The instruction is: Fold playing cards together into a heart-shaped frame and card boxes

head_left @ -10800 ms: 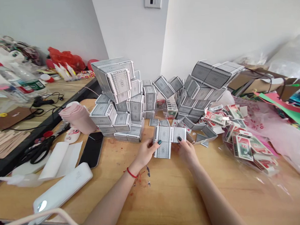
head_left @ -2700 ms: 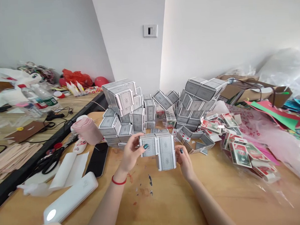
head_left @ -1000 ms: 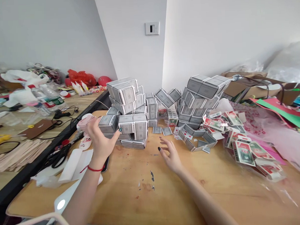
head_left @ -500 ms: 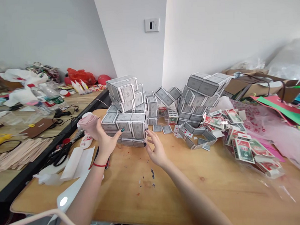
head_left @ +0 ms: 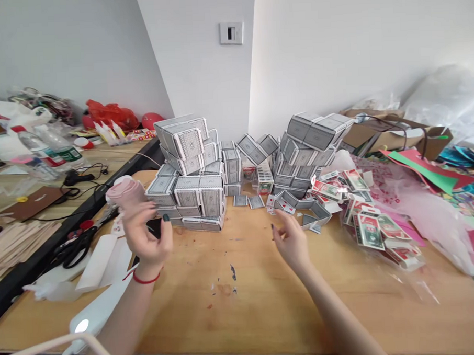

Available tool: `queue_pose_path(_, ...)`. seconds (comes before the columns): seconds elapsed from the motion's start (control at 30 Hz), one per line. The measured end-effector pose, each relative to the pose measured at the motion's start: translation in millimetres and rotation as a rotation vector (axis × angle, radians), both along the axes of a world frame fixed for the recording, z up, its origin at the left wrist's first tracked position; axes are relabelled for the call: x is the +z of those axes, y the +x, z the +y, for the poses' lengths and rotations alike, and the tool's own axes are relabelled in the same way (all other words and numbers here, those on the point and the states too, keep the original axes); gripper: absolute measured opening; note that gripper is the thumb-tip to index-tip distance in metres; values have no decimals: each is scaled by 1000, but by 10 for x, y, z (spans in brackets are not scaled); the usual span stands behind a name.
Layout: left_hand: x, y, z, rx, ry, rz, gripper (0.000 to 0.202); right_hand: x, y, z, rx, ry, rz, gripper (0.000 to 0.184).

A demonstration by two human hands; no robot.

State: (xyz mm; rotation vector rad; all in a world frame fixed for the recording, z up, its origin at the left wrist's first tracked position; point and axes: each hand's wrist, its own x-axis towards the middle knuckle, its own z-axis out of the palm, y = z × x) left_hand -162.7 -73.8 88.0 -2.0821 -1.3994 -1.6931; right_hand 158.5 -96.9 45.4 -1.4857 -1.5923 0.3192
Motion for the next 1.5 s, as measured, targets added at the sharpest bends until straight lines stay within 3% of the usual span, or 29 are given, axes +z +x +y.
queue_pose_path(0.07, 11, 191, -84, -107, 99, 58, 32, -7, 248, -36, -190, -20, -122, 46)
queue_pose_path(0.13, 0, 411, -145, -294, 14, 185, 23, -40, 448, -58, -310, -92, -235, 47)
queue_pose_path(0.23, -74, 701, -184, -506, -191, 312, 18, -116, 633, -61, -284, -128, -321, 23)
queue_pose_path(0.3, -140, 837, -188, -558, -309, 336, 19, -152, 672, -53, -180, -59, -343, 19)
queue_pose_path(0.4, -214, 966, -183, -567, -446, 304, 21, -146, 611, -80, -21, 50, -380, 20)
queue_pose_path(0.53, -317, 1070, -180, -578, -582, 174, 26, -76, 351, -258, 139, 86, -344, 22)
queue_pose_path(0.63, -473, 1130, -170, -487, -676, -40, 45, -37, 123, -442, 301, 47, -273, 21)
queue_pose_path(0.77, -672, 1162, -127, -431, -840, -225, 50, -14, 14, -552, 497, -57, -144, 18)
queue_pose_path(0.83, -712, 1155, -88, -421, -865, -286, 49, -19, 83, -499, 413, -63, -36, 20)
queue_pose_path(1.0, -725, 1162, 40, -432, -837, -377, 44, -110, 347, -85, -43, -61, 306, 32)
queue_pose_path(1.07, -736, 1204, 94, -459, -824, -398, 42, -157, 369, 114, 9, -115, 445, 40)
queue_pose_path(1.17, -753, 1286, 173, -492, -798, -439, 40, -205, 291, 325, 211, -222, 619, 52)
queue_pose_path(1.3, -763, 1353, 265, -476, -773, -483, 36, -261, 162, 401, 389, -260, 586, 55)
queue_pose_path(1.5, -749, 1345, 283, -517, -807, -564, 35, -420, 126, 382, 368, -256, 663, 58)
